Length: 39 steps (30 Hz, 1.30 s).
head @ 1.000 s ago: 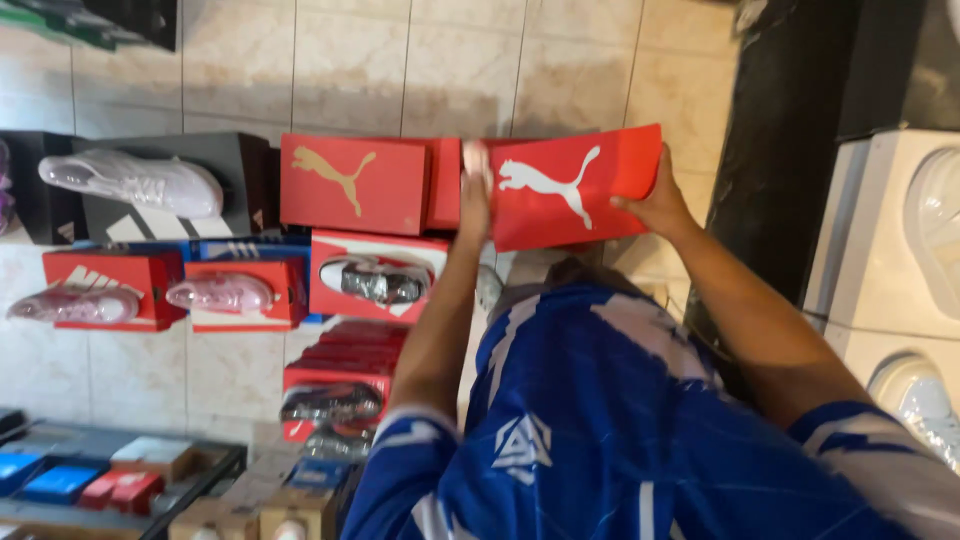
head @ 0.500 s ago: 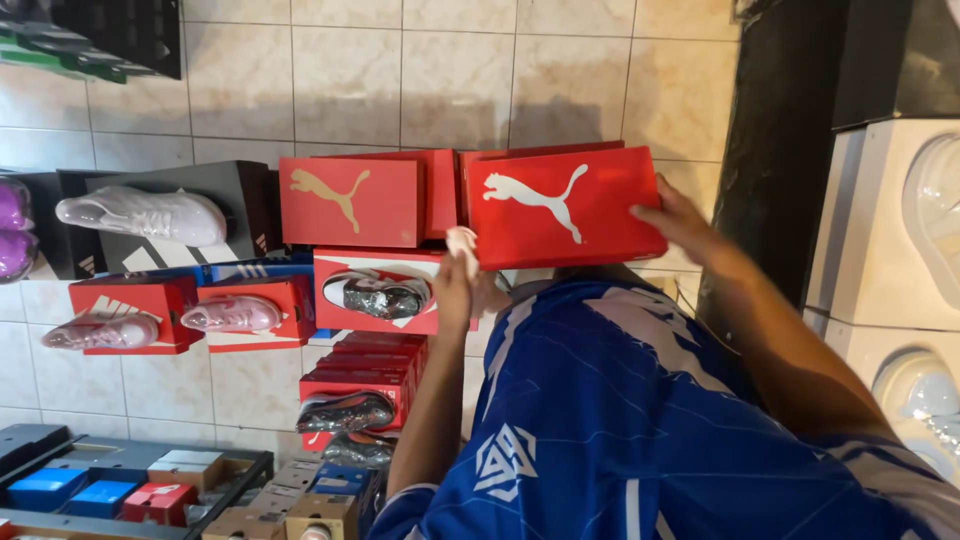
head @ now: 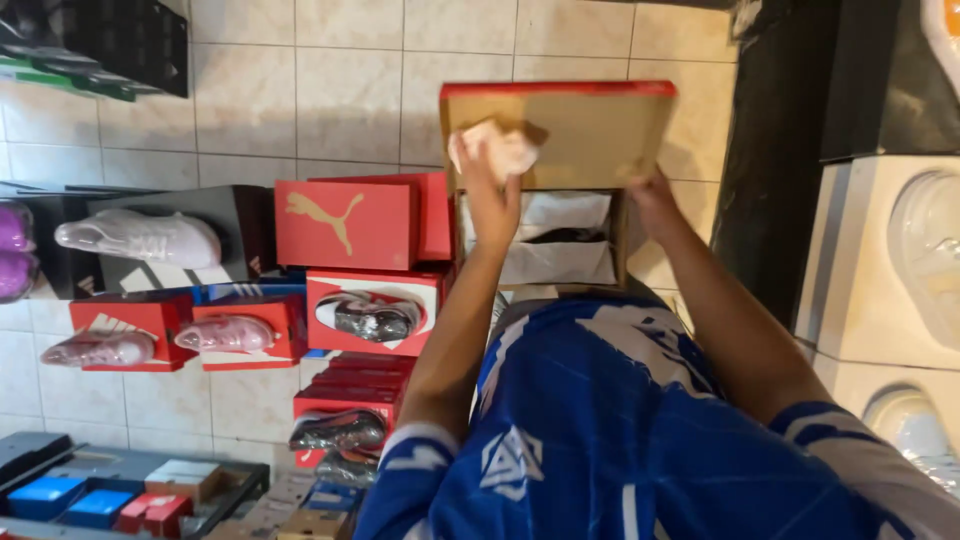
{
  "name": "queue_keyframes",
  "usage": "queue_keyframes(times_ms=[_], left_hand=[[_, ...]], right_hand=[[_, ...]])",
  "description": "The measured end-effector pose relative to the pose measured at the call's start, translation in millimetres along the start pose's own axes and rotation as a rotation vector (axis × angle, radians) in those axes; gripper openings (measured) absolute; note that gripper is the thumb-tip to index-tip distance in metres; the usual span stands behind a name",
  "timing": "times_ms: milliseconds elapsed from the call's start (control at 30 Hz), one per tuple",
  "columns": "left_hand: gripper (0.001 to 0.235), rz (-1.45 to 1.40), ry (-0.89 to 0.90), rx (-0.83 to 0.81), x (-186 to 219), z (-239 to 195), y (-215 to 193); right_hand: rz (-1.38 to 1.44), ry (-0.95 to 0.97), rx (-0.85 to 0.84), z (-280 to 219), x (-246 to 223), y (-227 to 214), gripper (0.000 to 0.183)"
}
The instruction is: Cleaning shoe boxes and shoes with a cloth and organizing them in a storage area.
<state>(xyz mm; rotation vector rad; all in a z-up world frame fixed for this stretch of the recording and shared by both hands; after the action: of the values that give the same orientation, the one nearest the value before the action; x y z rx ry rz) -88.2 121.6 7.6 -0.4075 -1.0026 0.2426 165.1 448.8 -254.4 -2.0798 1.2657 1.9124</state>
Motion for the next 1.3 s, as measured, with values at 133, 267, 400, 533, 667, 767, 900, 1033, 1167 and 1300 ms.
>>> queue_keyframes(times_ms=[133,267,400,533,667,767,900,1033,1167,1300], left_hand=[[0.073,0.672,-0.031,-0.288,-24.7,-10.1,81.9],[0.057,0.32,0.107,-0.828,-141.5,-168.8,272.1],[0.03,0.233,0.108,-0.95,36.1,18.6,123.6],[0.045,1.148,0.175,-0.107,-66.4,22.4,116.3],[0.031,0.861,0.123,-0.237,12.6,35.5,109.9],[0.056,0.709,0.453,-0.511,-23.8,-63.6,190.0],[0.049,0.506,0.688,-0.432,9.7,-64.2,111.4],[0.03,-0.018,-0.205,-0.333,-18.1,11.3,59.1],[0.055,0.852,0.141,-0.221,-133.7,-10.4,142.5],[0.027,0.344,0.351,-0.369,-27.2,-88.6,157.0]], right_hand=[[-0.377,-0.074,-0.115,12.1,-75.5,160.9,0.068],[-0.45,-0.058,-0.071,15.9,-72.9,157.3,0.068],[-0.545,-0.004,-0.075,5.2,-86.0,167.0,0.071],[-0.459,0.035,-0.076,-5.1,-102.7,191.7,0.057],[-0.456,0.014,-0.101,-5.0,-96.7,189.7,0.05],[-0.478,-0.04,-0.1,0.9,-93.8,185.0,0.048],[-0.459,-0.02,-0.104,3.1,-85.2,176.9,0.05],[-0.43,0.009,-0.09,-6.6,-94.4,186.9,0.054],[-0.413,-0.04,-0.086,-14.6,-95.5,195.9,0.053],[-0.447,-0.063,-0.097,-4.2,-85.0,181.5,0.052]])
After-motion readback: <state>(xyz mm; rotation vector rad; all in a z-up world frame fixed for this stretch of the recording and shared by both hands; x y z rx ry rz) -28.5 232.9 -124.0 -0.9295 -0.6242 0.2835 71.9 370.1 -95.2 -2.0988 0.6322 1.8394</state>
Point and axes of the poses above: each hand's wrist, its own z-axis towards the middle knuckle, its own y-axis out of the palm, x = y × z, the point moved 3 cm from there along z, towards the middle knuckle, and after that the axes turned 9 degrees about z, right-handed, at the moved point
